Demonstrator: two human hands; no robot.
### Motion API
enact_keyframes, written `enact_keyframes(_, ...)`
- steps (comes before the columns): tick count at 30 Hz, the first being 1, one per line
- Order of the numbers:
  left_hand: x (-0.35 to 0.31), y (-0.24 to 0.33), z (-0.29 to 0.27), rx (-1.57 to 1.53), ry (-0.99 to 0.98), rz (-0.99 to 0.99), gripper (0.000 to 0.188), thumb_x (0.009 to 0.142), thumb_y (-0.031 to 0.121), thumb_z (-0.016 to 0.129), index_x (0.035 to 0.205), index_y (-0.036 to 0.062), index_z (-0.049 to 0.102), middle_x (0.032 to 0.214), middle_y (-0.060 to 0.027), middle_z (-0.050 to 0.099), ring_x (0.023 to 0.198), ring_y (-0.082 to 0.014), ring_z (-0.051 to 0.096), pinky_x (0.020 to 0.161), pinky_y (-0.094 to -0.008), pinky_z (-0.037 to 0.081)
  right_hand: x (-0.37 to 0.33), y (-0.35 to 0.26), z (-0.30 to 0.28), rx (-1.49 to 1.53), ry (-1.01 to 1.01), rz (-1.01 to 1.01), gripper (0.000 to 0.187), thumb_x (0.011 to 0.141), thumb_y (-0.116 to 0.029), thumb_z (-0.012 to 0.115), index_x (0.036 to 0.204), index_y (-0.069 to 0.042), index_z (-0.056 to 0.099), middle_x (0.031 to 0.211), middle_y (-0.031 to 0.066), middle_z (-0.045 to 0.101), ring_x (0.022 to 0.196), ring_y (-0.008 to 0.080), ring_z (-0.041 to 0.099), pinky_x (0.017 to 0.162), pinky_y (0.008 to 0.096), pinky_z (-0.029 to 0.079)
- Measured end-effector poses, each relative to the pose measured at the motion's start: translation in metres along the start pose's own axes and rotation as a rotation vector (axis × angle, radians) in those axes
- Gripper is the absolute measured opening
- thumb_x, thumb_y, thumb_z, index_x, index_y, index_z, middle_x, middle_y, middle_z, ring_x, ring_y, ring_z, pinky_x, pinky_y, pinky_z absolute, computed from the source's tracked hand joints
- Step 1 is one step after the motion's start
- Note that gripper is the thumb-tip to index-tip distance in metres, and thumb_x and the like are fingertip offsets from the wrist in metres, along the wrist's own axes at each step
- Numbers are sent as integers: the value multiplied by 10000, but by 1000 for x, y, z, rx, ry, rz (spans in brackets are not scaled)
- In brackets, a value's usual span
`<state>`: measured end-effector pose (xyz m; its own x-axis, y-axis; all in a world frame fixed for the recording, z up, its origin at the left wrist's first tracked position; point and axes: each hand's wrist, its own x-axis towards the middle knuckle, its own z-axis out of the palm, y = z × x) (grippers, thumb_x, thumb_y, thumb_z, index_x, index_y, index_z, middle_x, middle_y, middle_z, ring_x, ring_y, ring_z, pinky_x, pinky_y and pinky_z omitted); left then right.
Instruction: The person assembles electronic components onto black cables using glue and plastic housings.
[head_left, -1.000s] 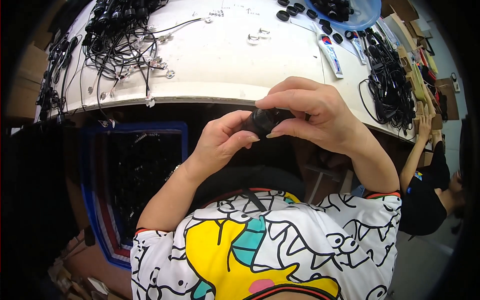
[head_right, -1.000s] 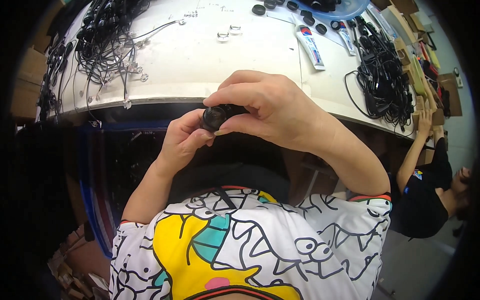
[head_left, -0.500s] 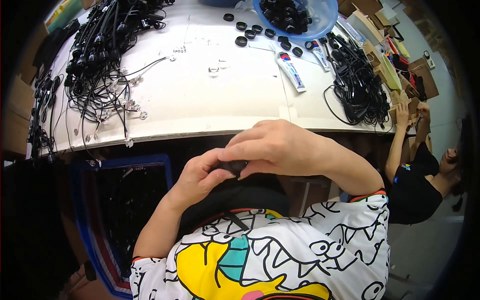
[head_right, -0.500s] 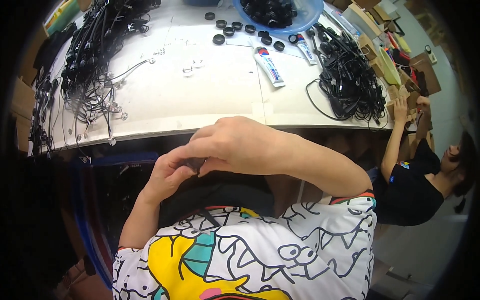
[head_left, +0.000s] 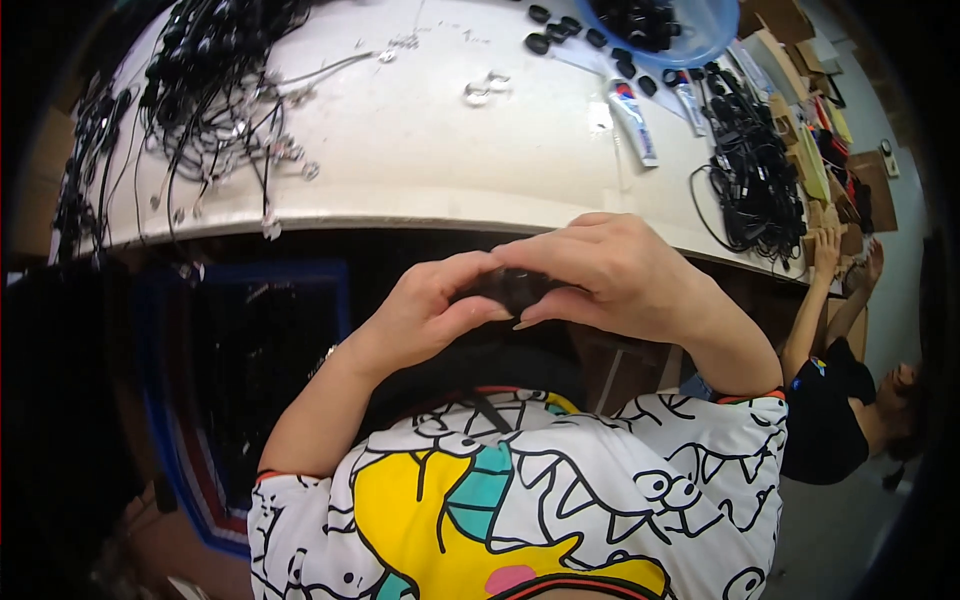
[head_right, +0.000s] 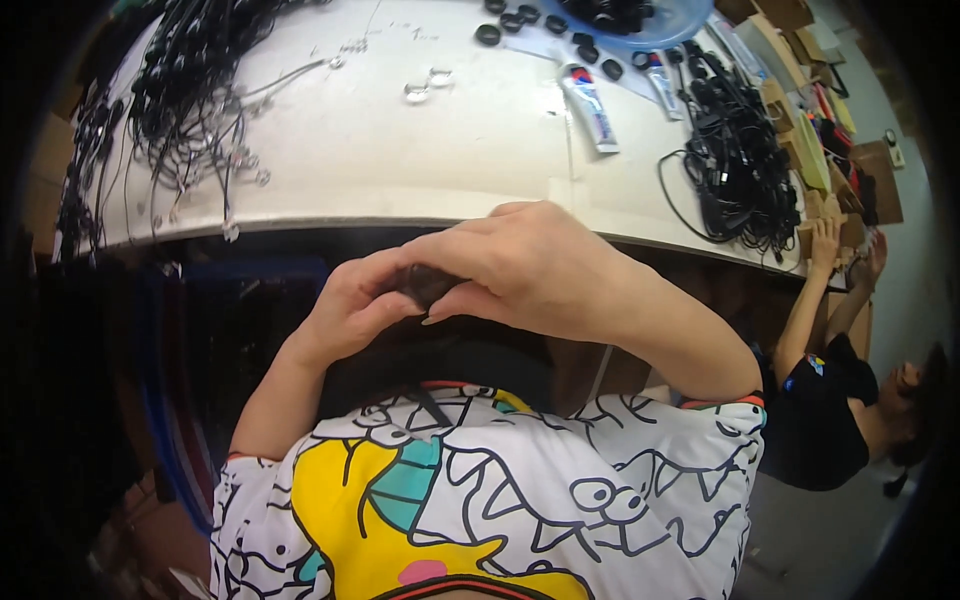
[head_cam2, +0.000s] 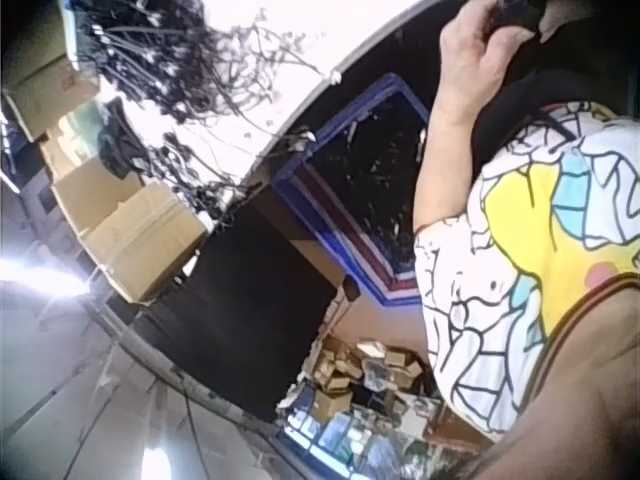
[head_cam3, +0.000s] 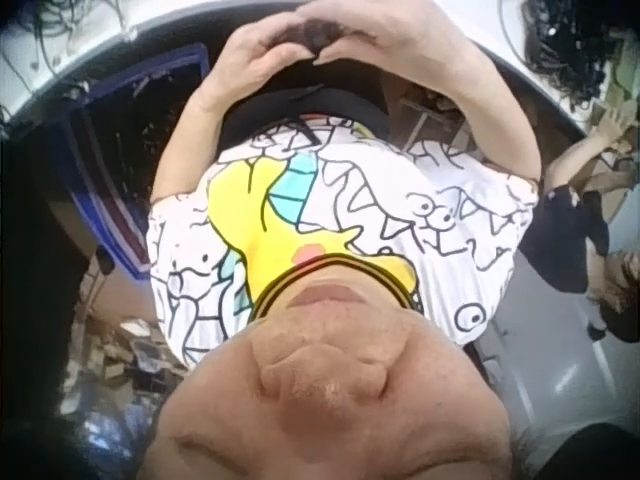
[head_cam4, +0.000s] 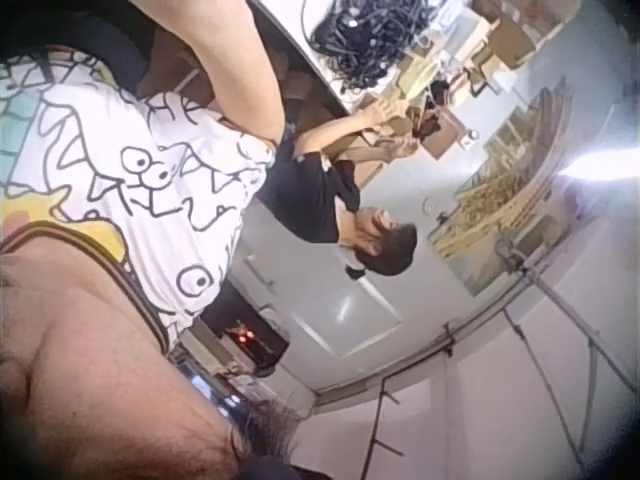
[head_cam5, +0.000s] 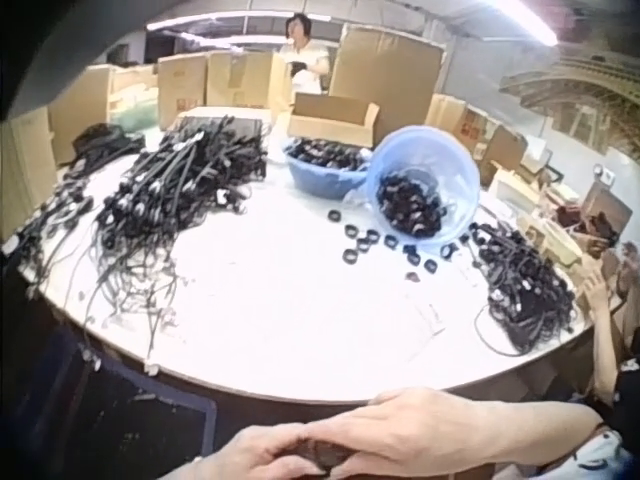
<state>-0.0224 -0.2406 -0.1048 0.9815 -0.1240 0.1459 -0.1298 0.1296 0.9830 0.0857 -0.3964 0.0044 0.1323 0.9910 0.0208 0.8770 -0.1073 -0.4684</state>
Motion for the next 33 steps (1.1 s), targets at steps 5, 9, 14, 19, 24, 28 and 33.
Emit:
enact_keyframes(5, 2, 3, 3, 50, 42, -73, 267, 780, 70, 572, 1029, -12, 527, 816, -71, 591, 711, -111, 557, 651, -222, 450, -1, 0, 7, -163, -13, 195, 451, 608, -244, 736, 971, -24, 582, 765, 83, 610, 569, 219, 561, 559, 284, 443)
enact_keyframes(9, 3, 2, 2, 46, 29, -63, 253, 787, 51, 556, 1030, -10, 530, 833, -49, 579, 741, -85, 542, 678, -212, 447, -1, -2, 10, -25, 140, 140, 465, 590, -213, 749, 981, -23, 583, 779, 90, 611, 613, 218, 576, 573, 278, 450)
enact_keyframes(14, 2, 2, 3, 27, -3, -52, 257, 788, 56, 561, 1036, -5, 531, 850, -42, 578, 750, -83, 533, 691, -214, 444, -5, -6, 7, -98, 163, 67, 447, 582, -152, 747, 984, -31, 593, 844, 87, 625, 675, 216, 595, 603, 277, 469)
enact_keyframes(19, 2, 1, 4, -18, -12, -78, 257, 791, 63, 557, 1037, -5, 531, 845, -29, 575, 738, -69, 520, 657, -200, 433, -5, -2, 4, -110, 180, 42, 429, 585, -170, 741, 967, -35, 601, 815, 95, 623, 639, 216, 585, 562, 278, 453)
enact_keyframes(24, 2, -1, 5, -41, 5, -58, 255, 794, 61, 543, 1039, -9, 527, 835, -30, 578, 723, -67, 524, 641, -194, 431, -3, -2, 4, -158, 138, 53, 433, 581, -232, 738, 947, -40, 609, 675, 69, 593, 559, 202, 555, 522, 271, 422)
enact_keyframes(28, 3, 2, 6, 40, 26, -11, 263, 789, 111, 589, 1015, -13, 534, 783, -81, 595, 671, -119, 560, 626, -229, 449, -3, 1, 8, -179, 153, 47, 447, 571, -256, 739, 940, -39, 611, 633, 53, 571, 537, 195, 540, 512, 262, 412)
enact_keyframes(33, 2, -8, 4, -54, 18, -51, 260, 795, 88, 567, 1032, -11, 528, 801, -50, 588, 689, -86, 538, 628, -203, 435, 0, 4, 9, -87, 137, 49, 460, 571, -219, 742, 968, -34, 603, 697, 79, 590, 608, 196, 562, 535, 264, 426)
